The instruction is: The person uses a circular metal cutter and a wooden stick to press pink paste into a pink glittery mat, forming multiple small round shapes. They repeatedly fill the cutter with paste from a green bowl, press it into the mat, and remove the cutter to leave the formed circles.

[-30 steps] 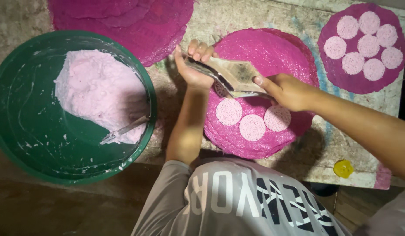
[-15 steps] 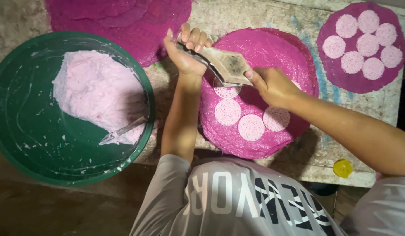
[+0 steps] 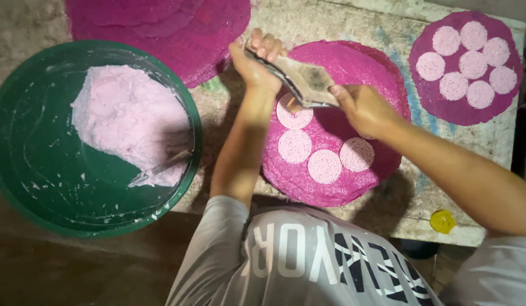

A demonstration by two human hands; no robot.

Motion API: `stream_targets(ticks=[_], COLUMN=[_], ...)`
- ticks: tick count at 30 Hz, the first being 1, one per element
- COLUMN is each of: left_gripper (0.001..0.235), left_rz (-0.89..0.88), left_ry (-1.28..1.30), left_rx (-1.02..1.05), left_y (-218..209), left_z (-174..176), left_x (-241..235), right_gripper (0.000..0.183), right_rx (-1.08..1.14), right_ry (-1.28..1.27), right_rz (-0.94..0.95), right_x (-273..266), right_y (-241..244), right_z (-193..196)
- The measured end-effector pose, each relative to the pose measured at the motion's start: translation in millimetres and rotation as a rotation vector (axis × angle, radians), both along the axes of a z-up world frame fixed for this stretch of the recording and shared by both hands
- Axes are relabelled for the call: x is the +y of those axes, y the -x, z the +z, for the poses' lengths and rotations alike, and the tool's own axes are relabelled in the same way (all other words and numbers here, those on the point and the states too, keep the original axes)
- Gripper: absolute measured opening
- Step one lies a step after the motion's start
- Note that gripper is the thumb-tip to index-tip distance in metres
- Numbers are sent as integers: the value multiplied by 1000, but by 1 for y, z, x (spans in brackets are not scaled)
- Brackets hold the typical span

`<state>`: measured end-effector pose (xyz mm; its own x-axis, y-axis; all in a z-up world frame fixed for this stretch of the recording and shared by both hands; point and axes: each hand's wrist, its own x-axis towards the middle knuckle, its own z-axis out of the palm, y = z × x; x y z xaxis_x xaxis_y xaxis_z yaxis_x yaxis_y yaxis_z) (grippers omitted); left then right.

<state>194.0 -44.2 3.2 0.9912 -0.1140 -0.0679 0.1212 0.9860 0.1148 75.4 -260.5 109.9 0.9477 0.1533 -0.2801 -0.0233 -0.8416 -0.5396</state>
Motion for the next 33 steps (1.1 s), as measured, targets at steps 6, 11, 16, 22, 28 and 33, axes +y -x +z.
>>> stream_targets(ticks=[6, 11, 16, 22, 28, 33], left_gripper=[40, 45, 33, 107, 117, 116], left_rz=[10, 4, -130, -54, -142, -90], left_ry=[-54, -128, -878, -2380, -2468, -2461], left_rx=[80, -64, 19, -502, -428, -621], left_y=[-1, 5, 57, 118, 128, 125], left_z=[-1, 26, 27, 6, 9, 16], left_x=[-7, 13, 49, 1, -10, -31], right_gripper=[66, 72, 81, 84, 73, 75], right_rx=[101, -57, -306, -390, -455, -545], right_ry=[79, -35, -333, -718, -963, -999], right_rz=[-24, 34, 28, -138, -386, -570], right_x=[-8, -3, -10, -29, -71, -118], right_y=[-4, -7, 25, 62, 113, 168], right_z=[-13, -37, -50, -38, -80, -118])
